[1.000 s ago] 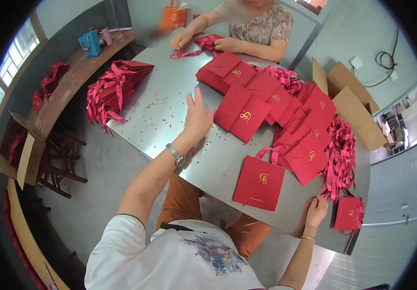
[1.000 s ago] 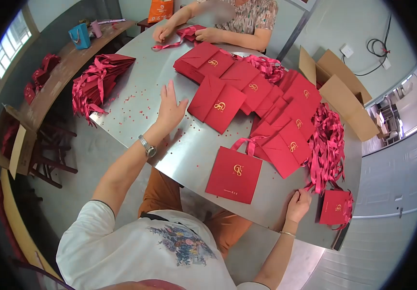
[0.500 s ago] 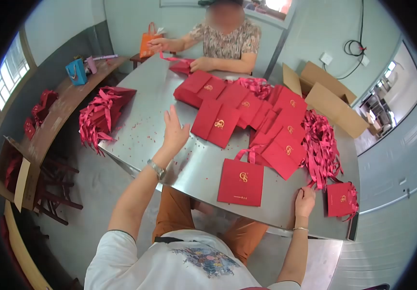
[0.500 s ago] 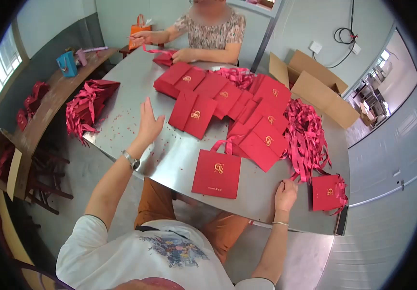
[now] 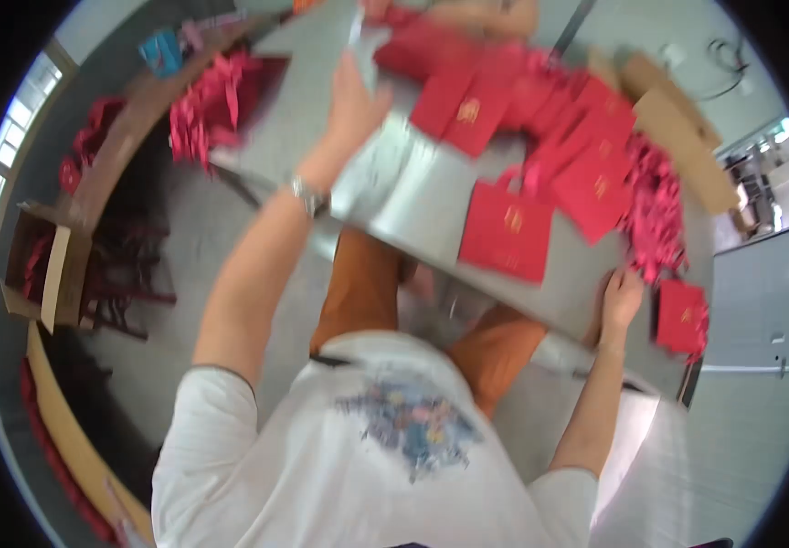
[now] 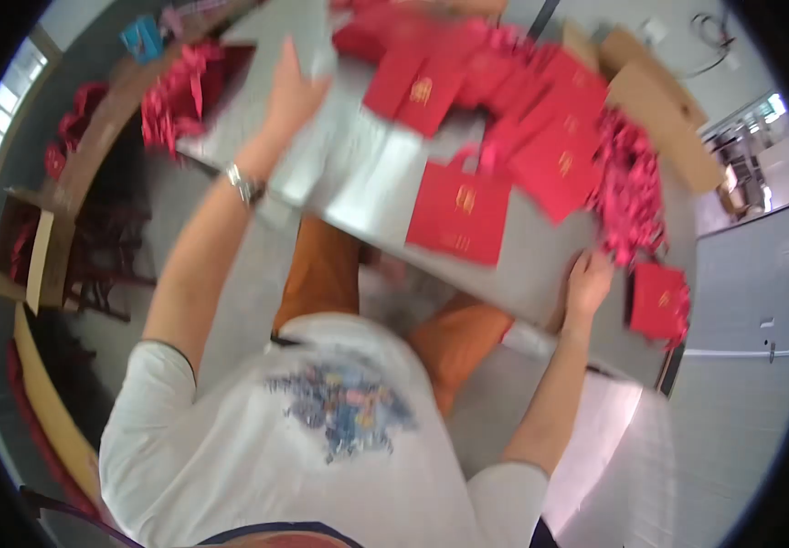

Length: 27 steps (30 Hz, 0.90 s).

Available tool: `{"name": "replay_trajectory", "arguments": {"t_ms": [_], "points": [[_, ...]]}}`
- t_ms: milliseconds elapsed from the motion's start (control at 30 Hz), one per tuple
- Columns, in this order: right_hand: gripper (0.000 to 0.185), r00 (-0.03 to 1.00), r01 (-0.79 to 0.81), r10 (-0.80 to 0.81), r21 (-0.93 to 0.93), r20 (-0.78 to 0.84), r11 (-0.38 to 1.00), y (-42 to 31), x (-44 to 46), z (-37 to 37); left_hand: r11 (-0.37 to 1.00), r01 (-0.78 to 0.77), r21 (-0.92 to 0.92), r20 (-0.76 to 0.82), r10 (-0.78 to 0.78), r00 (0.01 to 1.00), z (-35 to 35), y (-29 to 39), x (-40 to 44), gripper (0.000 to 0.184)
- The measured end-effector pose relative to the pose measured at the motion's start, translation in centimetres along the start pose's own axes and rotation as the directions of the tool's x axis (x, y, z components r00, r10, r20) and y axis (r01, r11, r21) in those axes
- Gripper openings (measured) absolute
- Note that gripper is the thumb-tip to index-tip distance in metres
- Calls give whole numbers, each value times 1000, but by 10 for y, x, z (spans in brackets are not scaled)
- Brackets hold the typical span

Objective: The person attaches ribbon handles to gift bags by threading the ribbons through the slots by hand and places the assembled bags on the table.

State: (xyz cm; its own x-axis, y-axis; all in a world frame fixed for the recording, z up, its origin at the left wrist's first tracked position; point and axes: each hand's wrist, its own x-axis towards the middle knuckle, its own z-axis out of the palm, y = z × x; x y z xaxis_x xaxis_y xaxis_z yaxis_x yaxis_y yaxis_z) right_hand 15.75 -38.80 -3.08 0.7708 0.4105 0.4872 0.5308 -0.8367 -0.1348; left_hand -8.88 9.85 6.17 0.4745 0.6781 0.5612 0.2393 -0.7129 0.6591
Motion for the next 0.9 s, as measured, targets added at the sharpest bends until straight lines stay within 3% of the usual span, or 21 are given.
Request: {"name": "replay_trajectory", "arguments": {"t_ms": [33, 100, 233, 300, 433, 500, 600, 733, 900], "points": [[21, 993, -53, 53, -2, 109, 999, -3, 3, -5, 998, 39, -43, 72, -35, 997, -16, 9, 7, 82], [21, 1000, -4, 6, 104, -19, 995, 3, 0, 3, 991, -137, -8, -165, 134, 977, -13, 0, 4, 75], [22, 999, 16, -13, 64, -41, 998, 6, 1, 5, 994, -108, -8, -108, 106, 988, -29, 2, -26, 76], [22, 1000, 17, -16, 43, -27, 999, 5, 2, 3, 991, 130, -14, 54, -130, 990, -38, 13, -44, 78], [22, 998, 35, -33, 37, -50, 999, 2, -1, 2, 992, 99, -72, -18, -101, 995, -32, -8, -56, 75], [21, 999, 30, -29, 31, -45, 999, 0, 0, 0, 968, 214, -134, 34, -212, 977, -39, -5, -64, 73], [20, 995, 62, -60, 29, -77, 998, 2, -1, 1, 978, 185, -91, 17, -185, 983, -40, -26, -69, 73], [16, 994, 59, -51, 80, -97, 995, 1, -2, 3, 958, 261, -116, 30, -259, 965, -33, -49, -73, 74], [16, 994, 34, -22, 111, -105, 993, -4, -3, -5, 956, 274, -100, 36, -272, 962, -29, -31, -49, 75]]}}
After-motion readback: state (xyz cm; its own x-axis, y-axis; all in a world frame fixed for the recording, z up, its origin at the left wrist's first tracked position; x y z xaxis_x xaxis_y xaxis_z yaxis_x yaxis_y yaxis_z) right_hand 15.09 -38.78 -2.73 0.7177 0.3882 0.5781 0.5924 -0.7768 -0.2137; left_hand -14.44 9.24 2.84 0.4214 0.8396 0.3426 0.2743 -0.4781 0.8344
